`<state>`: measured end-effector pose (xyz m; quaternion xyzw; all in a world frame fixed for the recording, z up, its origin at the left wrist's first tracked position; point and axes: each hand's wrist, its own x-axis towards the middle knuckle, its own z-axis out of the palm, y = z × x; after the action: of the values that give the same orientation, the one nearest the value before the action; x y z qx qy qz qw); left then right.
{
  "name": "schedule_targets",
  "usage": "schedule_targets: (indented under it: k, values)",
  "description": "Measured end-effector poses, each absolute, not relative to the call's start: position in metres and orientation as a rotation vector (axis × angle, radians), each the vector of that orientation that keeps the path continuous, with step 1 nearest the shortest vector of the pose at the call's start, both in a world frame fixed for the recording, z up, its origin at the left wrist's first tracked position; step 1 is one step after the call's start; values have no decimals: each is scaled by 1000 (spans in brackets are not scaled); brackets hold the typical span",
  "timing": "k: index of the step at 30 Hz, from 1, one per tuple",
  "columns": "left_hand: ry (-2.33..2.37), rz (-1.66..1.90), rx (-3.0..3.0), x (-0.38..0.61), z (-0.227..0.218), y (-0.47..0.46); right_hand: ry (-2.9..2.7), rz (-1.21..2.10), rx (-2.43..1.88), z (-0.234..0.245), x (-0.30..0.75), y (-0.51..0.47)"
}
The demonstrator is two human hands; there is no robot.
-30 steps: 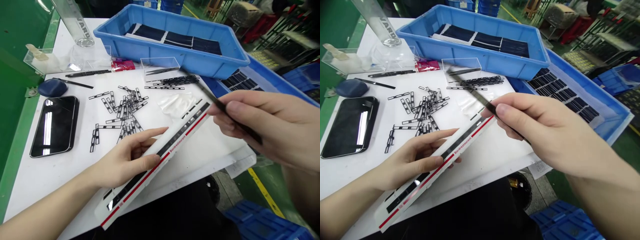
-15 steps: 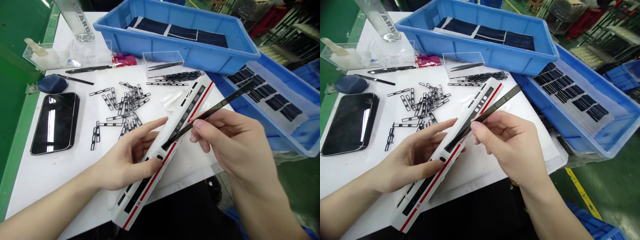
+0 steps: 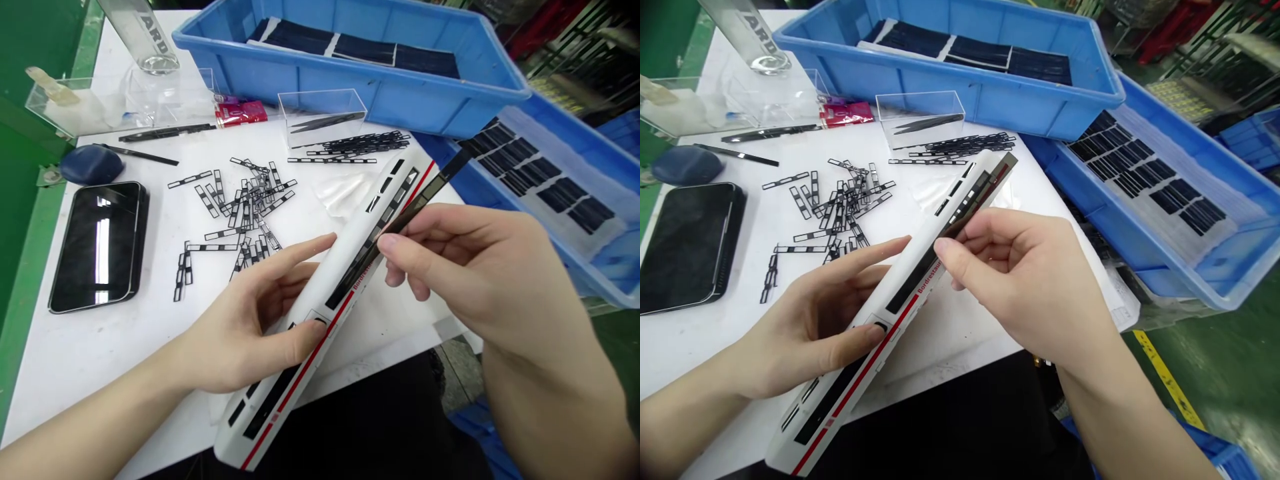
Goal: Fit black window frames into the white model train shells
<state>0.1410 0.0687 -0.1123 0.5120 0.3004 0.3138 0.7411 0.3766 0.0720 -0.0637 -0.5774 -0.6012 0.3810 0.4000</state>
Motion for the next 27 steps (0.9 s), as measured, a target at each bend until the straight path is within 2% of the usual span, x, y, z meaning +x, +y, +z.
schedule_targets:
  k: [16,27]
  values:
    - [760,740,1060,149,-107,66,-1566,849,-1495,-73,369,62]
    - [839,826,1056,155,-100,55,-1049,956,-1320,-84,336,41]
